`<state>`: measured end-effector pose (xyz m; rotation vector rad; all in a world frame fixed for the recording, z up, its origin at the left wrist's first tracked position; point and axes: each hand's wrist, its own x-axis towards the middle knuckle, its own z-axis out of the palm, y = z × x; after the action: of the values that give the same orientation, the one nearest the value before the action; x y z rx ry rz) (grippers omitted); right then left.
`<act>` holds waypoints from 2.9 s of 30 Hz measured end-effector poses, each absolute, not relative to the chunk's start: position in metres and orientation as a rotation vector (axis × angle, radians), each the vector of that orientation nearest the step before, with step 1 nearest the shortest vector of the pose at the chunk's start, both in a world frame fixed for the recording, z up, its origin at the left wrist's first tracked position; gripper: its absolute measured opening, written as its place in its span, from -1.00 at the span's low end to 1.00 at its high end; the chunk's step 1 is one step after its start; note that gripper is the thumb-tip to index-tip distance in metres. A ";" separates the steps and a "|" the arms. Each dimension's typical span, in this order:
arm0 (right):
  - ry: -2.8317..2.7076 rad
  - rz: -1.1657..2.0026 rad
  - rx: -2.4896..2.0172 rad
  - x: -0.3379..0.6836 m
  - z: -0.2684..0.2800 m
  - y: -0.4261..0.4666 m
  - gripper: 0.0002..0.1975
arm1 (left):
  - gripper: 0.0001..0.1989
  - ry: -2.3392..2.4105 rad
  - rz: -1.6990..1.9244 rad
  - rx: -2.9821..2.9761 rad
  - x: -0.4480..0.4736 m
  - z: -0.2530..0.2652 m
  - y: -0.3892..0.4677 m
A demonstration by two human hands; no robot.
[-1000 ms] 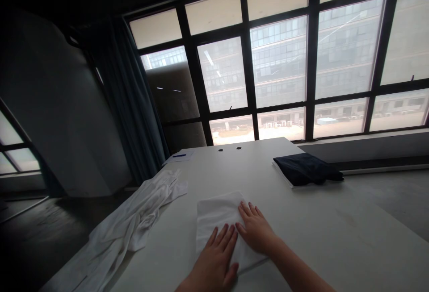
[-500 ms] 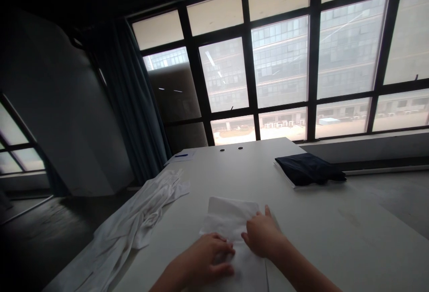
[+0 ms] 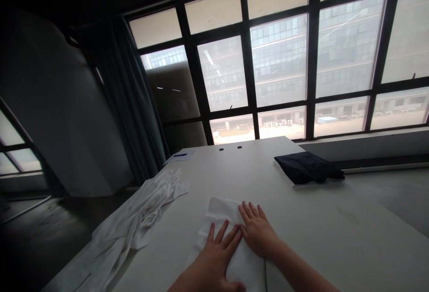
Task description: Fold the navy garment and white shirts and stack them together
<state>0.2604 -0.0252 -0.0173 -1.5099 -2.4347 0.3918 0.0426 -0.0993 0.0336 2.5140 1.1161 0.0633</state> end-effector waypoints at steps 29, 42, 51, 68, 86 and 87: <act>-2.444 0.297 -1.314 0.229 -0.011 -0.074 -0.39 | -0.36 1.885 0.282 2.481 0.033 0.015 -0.081; -2.469 0.491 -0.766 0.221 0.015 -0.092 -0.64 | -0.61 1.537 0.377 2.690 0.024 0.034 -0.071; -2.341 0.416 -0.861 0.223 -0.009 -0.081 -0.79 | -0.28 1.765 0.135 2.392 0.004 0.017 -0.060; -2.180 0.374 -1.315 0.241 -0.003 -0.057 -0.76 | -0.35 1.969 0.329 2.581 0.005 0.033 -0.072; -2.097 0.132 -1.470 0.254 -0.020 -0.035 -0.47 | 0.04 1.331 0.126 2.539 0.061 0.028 -0.112; -2.130 0.148 -1.431 0.250 -0.021 -0.039 -0.47 | 0.11 1.387 0.160 2.517 0.059 0.034 -0.111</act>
<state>0.2496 -0.0395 -0.0208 -1.4307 -2.1304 0.1479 0.0588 -0.1106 0.0344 2.5168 1.3871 0.1598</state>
